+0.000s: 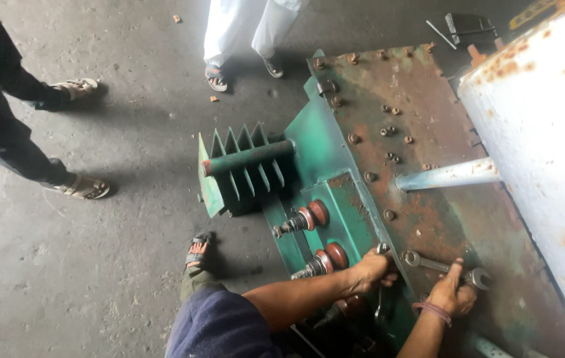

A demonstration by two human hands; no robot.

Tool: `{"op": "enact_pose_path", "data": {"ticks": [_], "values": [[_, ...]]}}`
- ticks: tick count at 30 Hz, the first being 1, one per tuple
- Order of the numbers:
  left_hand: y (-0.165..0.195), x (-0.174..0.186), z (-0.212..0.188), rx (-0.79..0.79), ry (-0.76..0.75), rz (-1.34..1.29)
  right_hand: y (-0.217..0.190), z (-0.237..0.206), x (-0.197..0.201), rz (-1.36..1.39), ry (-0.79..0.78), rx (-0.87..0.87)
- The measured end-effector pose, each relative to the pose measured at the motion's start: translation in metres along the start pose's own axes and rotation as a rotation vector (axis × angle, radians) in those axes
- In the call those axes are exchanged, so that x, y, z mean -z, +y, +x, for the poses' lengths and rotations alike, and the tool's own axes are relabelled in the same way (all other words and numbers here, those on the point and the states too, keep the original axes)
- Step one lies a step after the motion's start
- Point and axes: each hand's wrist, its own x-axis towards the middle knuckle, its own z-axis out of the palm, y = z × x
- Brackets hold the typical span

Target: The person kneels beside a green industrial machine and uses open-end wrenches to loosen and remove bolts from its side panel, working on fasteners one at a time and setting removed bolts aside.

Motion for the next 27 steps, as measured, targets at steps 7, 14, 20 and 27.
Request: {"op": "enact_pose_path", "data": {"ticks": [7, 14, 20, 27], "values": [[0.008, 0.018, -0.004, 0.011, -0.276, -0.031, 0.008, -0.004, -0.001, -0.005, 0.104, 0.181], [0.002, 0.005, 0.000, 0.115, -0.173, -0.202, -0.003, -0.004, 0.004, -0.021, 0.028, 0.058], [0.005, 0.007, -0.002, 0.042, -0.229, -0.045, -0.019, -0.007, 0.007, 0.064, 0.013, -0.001], [0.000, -0.002, 0.001, 0.074, 0.015, 0.012, -0.030, -0.014, 0.010, 0.258, -0.033, 0.077]]}}
